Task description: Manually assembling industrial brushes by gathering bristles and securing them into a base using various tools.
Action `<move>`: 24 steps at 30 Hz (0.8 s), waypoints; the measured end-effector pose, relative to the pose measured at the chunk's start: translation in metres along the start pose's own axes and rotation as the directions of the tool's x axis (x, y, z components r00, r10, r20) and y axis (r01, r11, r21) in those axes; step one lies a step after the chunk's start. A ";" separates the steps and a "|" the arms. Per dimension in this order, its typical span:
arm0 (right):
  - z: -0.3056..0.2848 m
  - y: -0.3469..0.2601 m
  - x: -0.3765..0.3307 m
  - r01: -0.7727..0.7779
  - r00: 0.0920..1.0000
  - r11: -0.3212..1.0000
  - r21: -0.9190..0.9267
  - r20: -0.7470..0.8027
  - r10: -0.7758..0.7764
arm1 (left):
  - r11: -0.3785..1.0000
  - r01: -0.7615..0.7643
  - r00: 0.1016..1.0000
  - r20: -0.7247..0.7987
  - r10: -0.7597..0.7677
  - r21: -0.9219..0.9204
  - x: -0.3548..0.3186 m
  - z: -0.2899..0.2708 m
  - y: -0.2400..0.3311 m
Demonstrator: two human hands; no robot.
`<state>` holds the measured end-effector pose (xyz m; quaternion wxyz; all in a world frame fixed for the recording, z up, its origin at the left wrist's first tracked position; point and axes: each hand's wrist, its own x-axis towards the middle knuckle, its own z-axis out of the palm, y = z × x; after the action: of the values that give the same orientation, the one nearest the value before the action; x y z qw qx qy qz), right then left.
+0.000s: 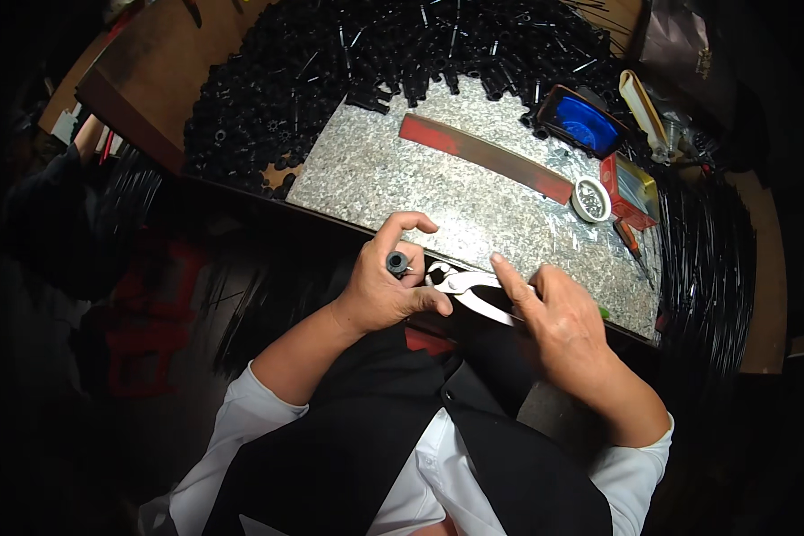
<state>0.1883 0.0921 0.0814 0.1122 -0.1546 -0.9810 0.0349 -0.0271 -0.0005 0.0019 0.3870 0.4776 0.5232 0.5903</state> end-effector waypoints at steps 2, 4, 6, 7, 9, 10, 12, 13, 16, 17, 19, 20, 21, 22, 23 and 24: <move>-0.003 -0.002 -0.005 -0.049 0.997 0.998 -0.031 0.056 0.051 | 0.999 -0.035 0.999 0.015 0.035 0.015 0.002 0.001 0.000; -0.006 -0.002 -0.006 -0.039 0.997 0.999 -0.031 0.072 0.041 | 0.994 -0.101 0.994 0.056 0.099 0.044 0.003 0.001 -0.001; -0.007 -0.003 -0.006 -0.034 0.996 0.999 -0.035 0.086 0.036 | 0.998 -0.054 0.996 0.066 0.053 0.014 0.002 0.003 -0.001; -0.007 -0.003 -0.005 -0.024 0.995 0.999 -0.030 0.091 0.027 | 1.000 -0.009 0.997 0.082 0.010 -0.016 0.001 0.004 -0.001; -0.007 -0.004 -0.005 -0.015 0.995 1.000 -0.024 0.096 0.018 | 0.998 0.036 0.995 0.095 -0.031 -0.044 0.001 0.006 0.001; -0.007 -0.004 -0.005 -0.002 0.995 1.000 -0.024 0.096 0.004 | 1.000 0.014 0.994 0.111 -0.011 -0.020 0.000 0.006 0.002; -0.005 -0.006 -0.004 0.013 0.995 1.000 -0.021 0.095 -0.011 | 1.000 -0.008 0.992 0.125 0.007 0.007 -0.001 0.007 0.002; -0.006 -0.007 -0.004 0.011 0.994 0.999 -0.035 0.110 -0.008 | 1.000 -0.022 0.994 0.106 0.021 0.012 0.000 0.009 0.001; 0.000 -0.012 -0.005 0.006 0.993 0.996 -0.085 0.118 0.004 | 0.998 -0.037 0.997 0.068 0.034 0.043 -0.002 0.012 0.001; 0.003 -0.014 -0.006 0.003 0.993 0.993 -0.117 0.115 0.010 | 0.997 -0.033 0.998 0.047 0.030 0.069 -0.002 0.014 0.001; 0.007 -0.015 -0.005 -0.010 0.993 0.992 -0.123 0.115 0.024 | 0.999 -0.029 0.997 0.069 0.027 0.018 -0.001 0.014 -0.004; 0.011 -0.016 -0.005 -0.011 0.994 0.994 -0.107 0.103 0.022 | 1.000 -0.022 0.999 0.030 0.022 0.006 -0.001 0.014 -0.004; 0.013 -0.016 -0.005 -0.013 0.996 0.996 -0.092 0.089 0.022 | 1.000 -0.016 1.000 -0.008 0.016 -0.008 -0.001 0.015 -0.004; 0.015 -0.017 -0.004 -0.004 0.997 0.998 -0.058 0.079 0.008 | 1.000 -0.001 1.000 -0.026 0.000 -0.022 -0.002 0.013 -0.001; 0.016 -0.017 -0.003 -0.012 0.995 0.999 -0.036 0.102 0.015 | 1.000 0.013 0.999 -0.031 -0.013 -0.021 -0.003 0.011 -0.001; 0.017 -0.016 -0.003 -0.020 0.993 1.000 0.008 0.114 0.019 | 0.998 0.006 0.999 -0.035 -0.008 -0.055 -0.003 0.011 -0.001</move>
<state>0.1828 0.0754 0.0663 0.0564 -0.1616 -0.9840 0.0492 -0.0152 -0.0009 0.0008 0.3927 0.4547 0.5153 0.6112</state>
